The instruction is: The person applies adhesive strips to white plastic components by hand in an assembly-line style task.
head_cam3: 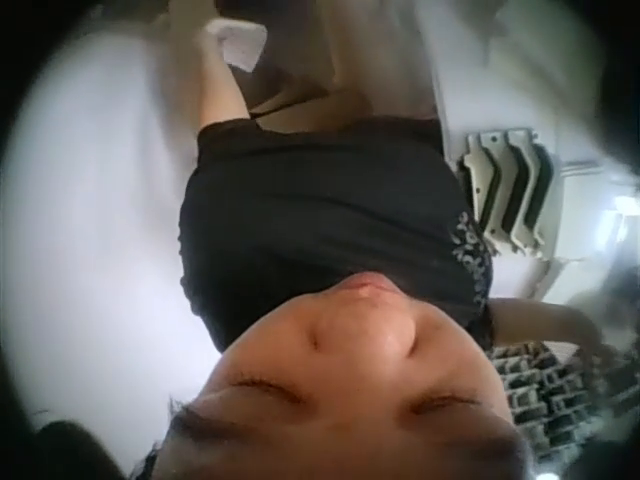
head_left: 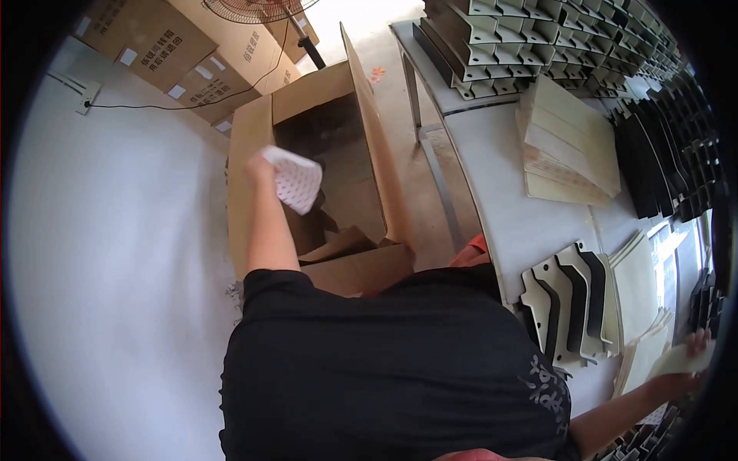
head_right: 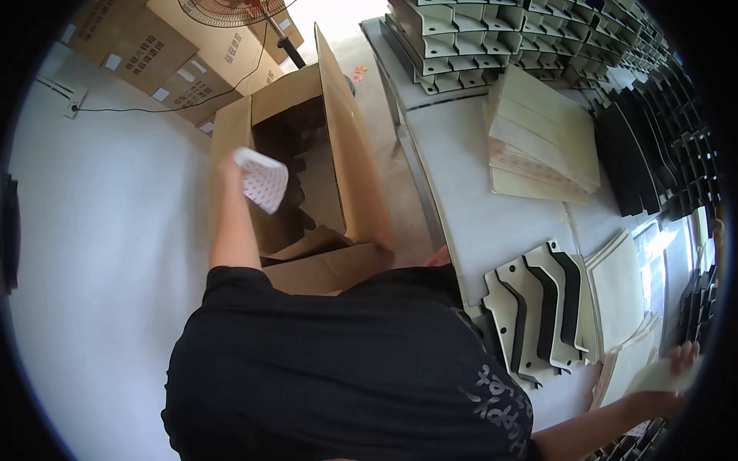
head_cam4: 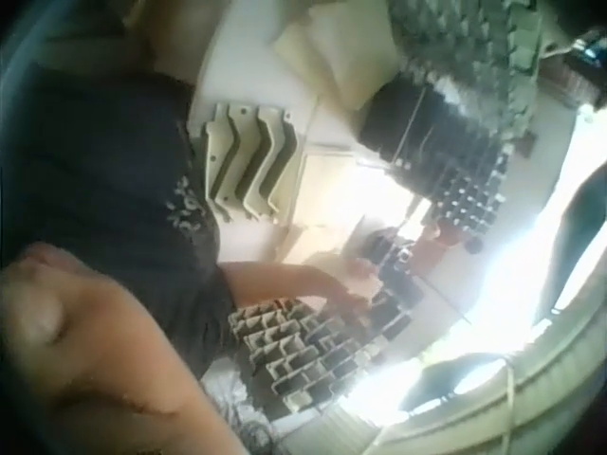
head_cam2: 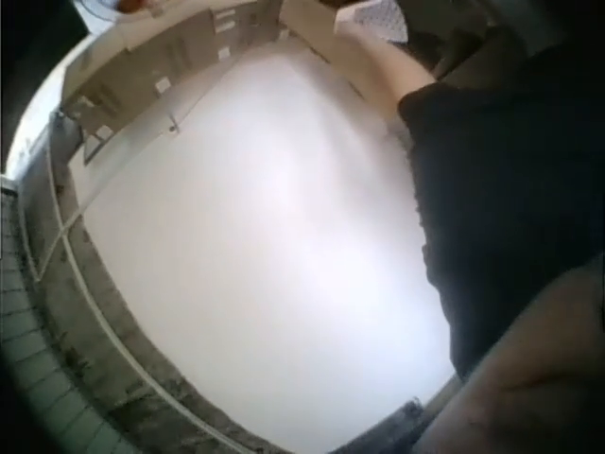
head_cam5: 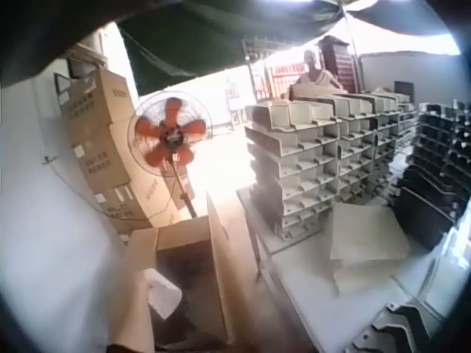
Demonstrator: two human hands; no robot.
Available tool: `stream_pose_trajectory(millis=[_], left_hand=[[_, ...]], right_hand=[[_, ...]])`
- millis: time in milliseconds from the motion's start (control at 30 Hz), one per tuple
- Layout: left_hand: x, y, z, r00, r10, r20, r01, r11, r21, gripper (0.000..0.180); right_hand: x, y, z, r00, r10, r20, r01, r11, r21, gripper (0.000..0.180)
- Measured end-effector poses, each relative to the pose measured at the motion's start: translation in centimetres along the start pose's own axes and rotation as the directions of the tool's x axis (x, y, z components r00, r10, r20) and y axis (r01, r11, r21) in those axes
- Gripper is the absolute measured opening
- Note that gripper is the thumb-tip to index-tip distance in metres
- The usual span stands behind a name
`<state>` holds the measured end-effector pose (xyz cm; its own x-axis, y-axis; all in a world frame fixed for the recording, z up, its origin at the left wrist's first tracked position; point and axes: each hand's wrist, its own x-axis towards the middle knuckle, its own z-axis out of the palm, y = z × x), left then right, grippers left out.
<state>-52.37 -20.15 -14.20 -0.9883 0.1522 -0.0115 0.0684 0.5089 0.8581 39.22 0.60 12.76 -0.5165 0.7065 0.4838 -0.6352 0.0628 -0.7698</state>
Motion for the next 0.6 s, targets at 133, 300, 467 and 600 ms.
stream_pose_trajectory(millis=[133, 300, 467, 600], left_hand=[[-4.8, -4.5, 6.9, 0.918, -0.296, 0.265, 0.022, 0.704, 0.71, 0.062], [-19.0, 18.5, 10.7, 0.67, 0.718, 0.187, -0.692, 0.696, -0.194, 0.027], [-44.4, 31.1, 14.2, -0.256, 0.777, 0.575, 0.084, 0.611, -0.787, 0.046], [-53.8, 33.0, 15.2, -0.495, 0.542, 0.679, 0.229, 0.835, -0.499, 0.031]], right_hand=[[-5.6, 2.6, -3.1, 0.725, -0.306, -0.617, -0.34, 0.621, -0.707, 0.061], [1.0, 10.2, 7.6, 0.83, -0.07, -0.553, -0.531, 0.203, -0.823, 0.031], [3.3, 12.5, 13.0, 0.901, -0.174, -0.398, -0.391, 0.07, -0.918, 0.028], [3.2, 12.2, 13.4, 0.924, -0.2, -0.325, -0.313, 0.09, -0.945, 0.031]])
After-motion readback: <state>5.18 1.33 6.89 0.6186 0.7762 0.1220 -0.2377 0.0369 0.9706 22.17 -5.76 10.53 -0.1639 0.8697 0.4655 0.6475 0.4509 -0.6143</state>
